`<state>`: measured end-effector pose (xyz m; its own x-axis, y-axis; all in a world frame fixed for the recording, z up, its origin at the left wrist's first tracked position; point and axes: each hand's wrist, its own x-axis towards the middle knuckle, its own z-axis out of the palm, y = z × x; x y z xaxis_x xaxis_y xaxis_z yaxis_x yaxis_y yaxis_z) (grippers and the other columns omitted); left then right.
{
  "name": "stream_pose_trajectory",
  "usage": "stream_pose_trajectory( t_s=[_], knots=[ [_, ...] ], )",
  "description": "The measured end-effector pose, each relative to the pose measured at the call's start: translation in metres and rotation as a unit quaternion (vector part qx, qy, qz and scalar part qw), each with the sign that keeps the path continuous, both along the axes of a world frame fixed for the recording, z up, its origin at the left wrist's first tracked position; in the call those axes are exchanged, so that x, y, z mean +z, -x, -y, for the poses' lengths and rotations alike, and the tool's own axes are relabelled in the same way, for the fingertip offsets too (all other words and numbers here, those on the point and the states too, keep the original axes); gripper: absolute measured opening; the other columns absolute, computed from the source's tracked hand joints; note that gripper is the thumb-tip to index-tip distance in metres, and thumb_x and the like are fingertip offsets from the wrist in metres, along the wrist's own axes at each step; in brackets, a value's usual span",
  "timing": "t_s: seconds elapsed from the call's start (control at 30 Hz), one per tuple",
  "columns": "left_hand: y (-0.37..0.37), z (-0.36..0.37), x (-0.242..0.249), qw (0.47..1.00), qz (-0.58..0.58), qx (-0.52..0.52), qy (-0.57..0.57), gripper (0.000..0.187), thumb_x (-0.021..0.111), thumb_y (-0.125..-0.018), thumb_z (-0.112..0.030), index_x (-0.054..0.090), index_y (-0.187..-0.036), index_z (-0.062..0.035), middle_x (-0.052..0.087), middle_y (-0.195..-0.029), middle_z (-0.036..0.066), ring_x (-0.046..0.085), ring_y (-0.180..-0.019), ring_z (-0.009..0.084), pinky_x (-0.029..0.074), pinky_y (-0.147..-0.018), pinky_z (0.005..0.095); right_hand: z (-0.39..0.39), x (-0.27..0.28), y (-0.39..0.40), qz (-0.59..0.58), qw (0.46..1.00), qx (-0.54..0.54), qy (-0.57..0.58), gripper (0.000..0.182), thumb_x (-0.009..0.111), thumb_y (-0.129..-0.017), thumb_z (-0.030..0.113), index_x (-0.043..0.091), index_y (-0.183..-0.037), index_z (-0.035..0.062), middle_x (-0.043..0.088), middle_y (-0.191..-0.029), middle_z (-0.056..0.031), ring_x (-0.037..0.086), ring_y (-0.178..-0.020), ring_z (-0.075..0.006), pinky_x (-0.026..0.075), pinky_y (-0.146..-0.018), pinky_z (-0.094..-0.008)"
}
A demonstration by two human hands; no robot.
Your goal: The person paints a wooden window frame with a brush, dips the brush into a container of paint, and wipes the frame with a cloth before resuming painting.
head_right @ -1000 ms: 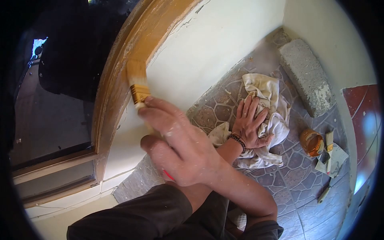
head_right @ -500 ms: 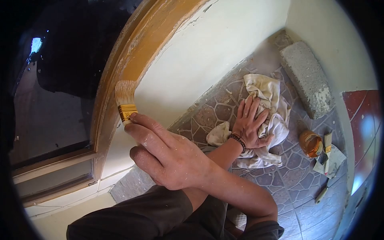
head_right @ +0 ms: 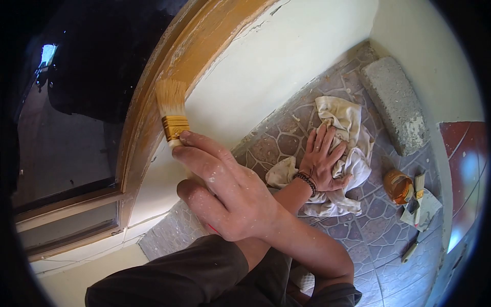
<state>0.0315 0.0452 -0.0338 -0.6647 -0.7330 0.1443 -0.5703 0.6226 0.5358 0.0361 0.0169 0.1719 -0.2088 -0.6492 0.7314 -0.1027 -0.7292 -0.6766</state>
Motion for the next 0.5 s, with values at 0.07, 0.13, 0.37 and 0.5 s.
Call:
stream_pose_trajectory(
  t_s=[0.07,0.13,0.37,0.5],
  knots=[
    [0.000,0.000,-0.003,1.000,-0.005,0.001,0.003,0.091,0.061,-0.075,-0.072,0.035,-0.149,-0.0272,0.011,-0.160,0.014,0.006,-0.148,0.0385,0.006,-0.119,0.0572,0.000,0.000,-0.002,0.002,1.000,0.008,-0.003,0.014,0.067,-0.071,0.000,0.059,-0.083,-0.0015,0.057,-0.110,-0.0261,0.060,-0.107,-0.0468,0.052,-0.090,-0.0510],
    [0.000,0.000,-0.004,1.000,-0.010,0.001,0.007,0.092,0.060,-0.074,-0.073,0.034,-0.149,-0.0277,0.011,-0.161,0.014,0.005,-0.148,0.0383,0.005,-0.119,0.0571,0.001,0.000,-0.004,0.004,1.000,0.014,-0.006,0.014,0.067,-0.071,0.000,0.059,-0.082,-0.0019,0.057,-0.110,-0.0266,0.060,-0.108,-0.0469,0.052,-0.090,-0.0506],
    [0.000,0.000,-0.003,1.000,0.011,-0.001,0.001,0.092,0.059,-0.074,-0.074,0.034,-0.149,-0.0278,0.010,-0.161,0.014,0.005,-0.148,0.0383,0.005,-0.119,0.0568,-0.003,-0.003,-0.013,0.013,0.999,0.046,0.005,0.013,0.067,-0.072,-0.002,0.058,-0.082,-0.0037,0.056,-0.113,-0.0275,0.060,-0.107,-0.0464,0.052,-0.091,-0.0506],
    [0.000,0.000,0.000,1.000,0.023,0.000,-0.002,0.092,0.059,-0.074,-0.074,0.034,-0.149,-0.0278,0.010,-0.161,0.014,0.005,-0.148,0.0383,0.004,-0.119,0.0567,-0.003,0.000,-0.008,0.005,0.996,0.088,-0.001,0.012,0.066,-0.078,0.003,0.058,-0.084,-0.0044,0.056,-0.114,-0.0272,0.061,-0.106,-0.0470,0.054,-0.089,-0.0500]
  ],
)
